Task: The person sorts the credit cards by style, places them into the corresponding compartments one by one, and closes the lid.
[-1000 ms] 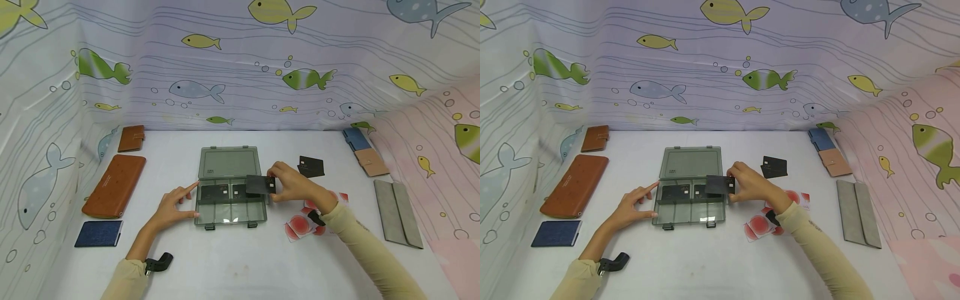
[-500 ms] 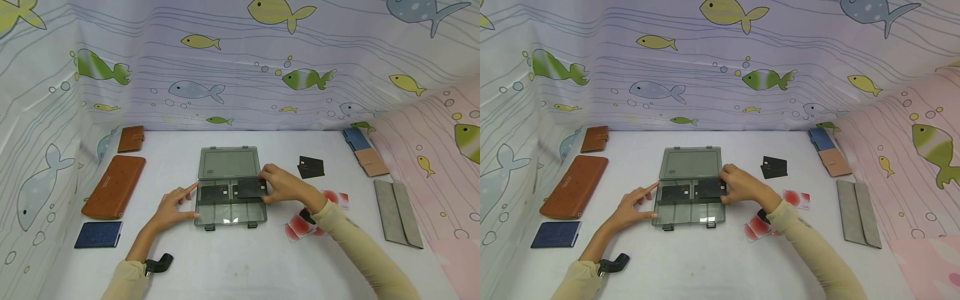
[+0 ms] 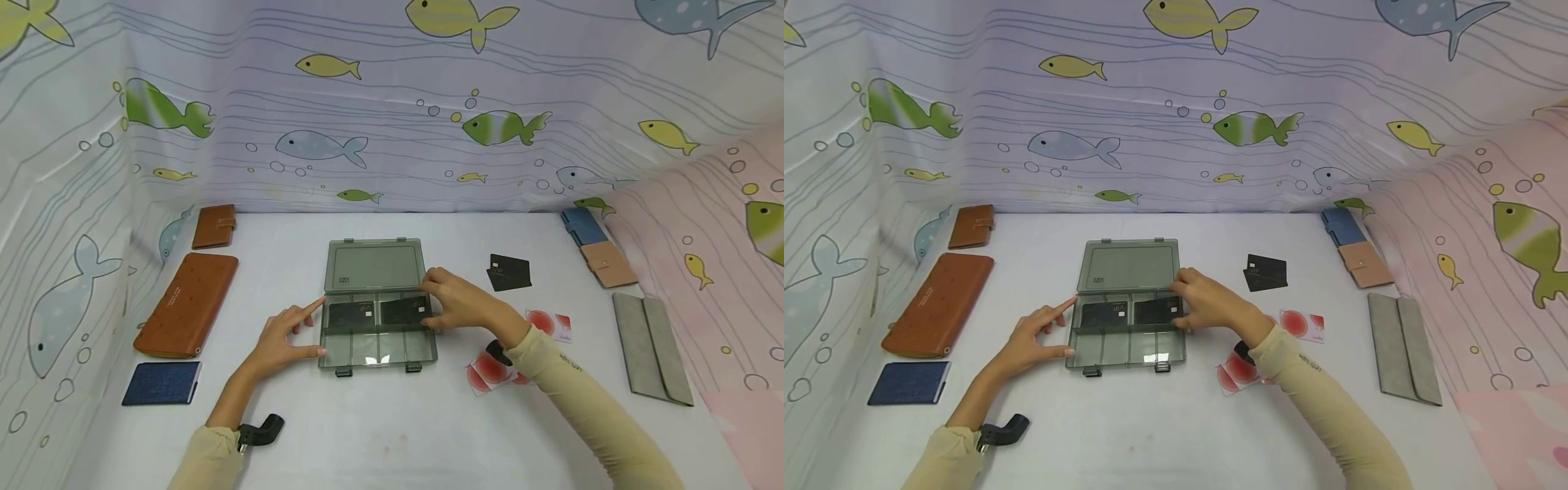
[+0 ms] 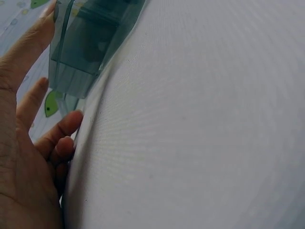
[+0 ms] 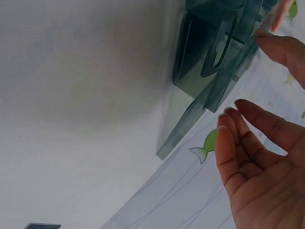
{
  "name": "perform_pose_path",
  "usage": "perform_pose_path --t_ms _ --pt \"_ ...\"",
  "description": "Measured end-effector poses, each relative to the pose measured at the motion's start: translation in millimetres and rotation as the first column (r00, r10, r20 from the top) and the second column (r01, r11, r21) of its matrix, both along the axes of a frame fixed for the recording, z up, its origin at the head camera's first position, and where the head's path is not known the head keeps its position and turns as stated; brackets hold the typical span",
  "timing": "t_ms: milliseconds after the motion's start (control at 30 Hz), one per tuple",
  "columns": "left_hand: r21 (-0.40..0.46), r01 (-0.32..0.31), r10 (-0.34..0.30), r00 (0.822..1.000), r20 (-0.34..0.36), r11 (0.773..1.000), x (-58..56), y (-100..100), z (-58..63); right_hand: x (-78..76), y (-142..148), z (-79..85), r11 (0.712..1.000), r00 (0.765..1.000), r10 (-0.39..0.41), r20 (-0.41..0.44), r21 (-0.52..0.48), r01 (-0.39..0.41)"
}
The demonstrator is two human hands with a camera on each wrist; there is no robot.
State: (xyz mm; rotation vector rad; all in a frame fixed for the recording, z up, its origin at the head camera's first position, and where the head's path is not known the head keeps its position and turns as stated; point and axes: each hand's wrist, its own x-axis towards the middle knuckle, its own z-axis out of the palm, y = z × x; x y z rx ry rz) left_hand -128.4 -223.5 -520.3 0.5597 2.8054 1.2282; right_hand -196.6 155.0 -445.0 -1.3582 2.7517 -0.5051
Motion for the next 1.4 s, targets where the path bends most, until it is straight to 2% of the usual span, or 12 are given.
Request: perform_pose_path --t_ms 200,400,633,867,1133,1400 --pt "0.000 0.008 -0.008 1.000 -0.017 1.000 -1.4 1.0 0.5 -1.2 11.9 -2.3 0.996 0.995 -0.065 0.072 -0.054 0.069" --pt "-0.006 0.006 -0.006 1.000 -0.025 1.000 -2.0 0.4 1.3 -12.4 43.4 -8.8 0.973 0.971 -0.205 0.127 -0.082 0.216" --pt "-0.001 0.009 -0.009 1.000 -0.026 1.000 -1.7 -0.6 2.5 -32.4 96.3 -23.2 0.911 0.898 -0.393 0.196 -0.048 0.410" --pt "0.004 0.008 -0.008 1.000 -0.017 1.000 -2.5 -1.4 1.3 -44.0 143.7 -35.7 0.846 0.819 -0.509 0.264 -0.026 0.533" --pt "0.006 0.015 -0.015 1.000 -0.026 1.000 -1.6 -0.2 1.1 -51.2 180.6 -42.4 0.799 0.767 -0.592 0.245 0.058 0.598" --pt "0.004 0.021 -0.021 0.999 -0.047 1.000 -0.1 2.4 1.7 -59.4 193.4 -42.9 0.803 0.761 -0.592 0.264 0.117 0.584"
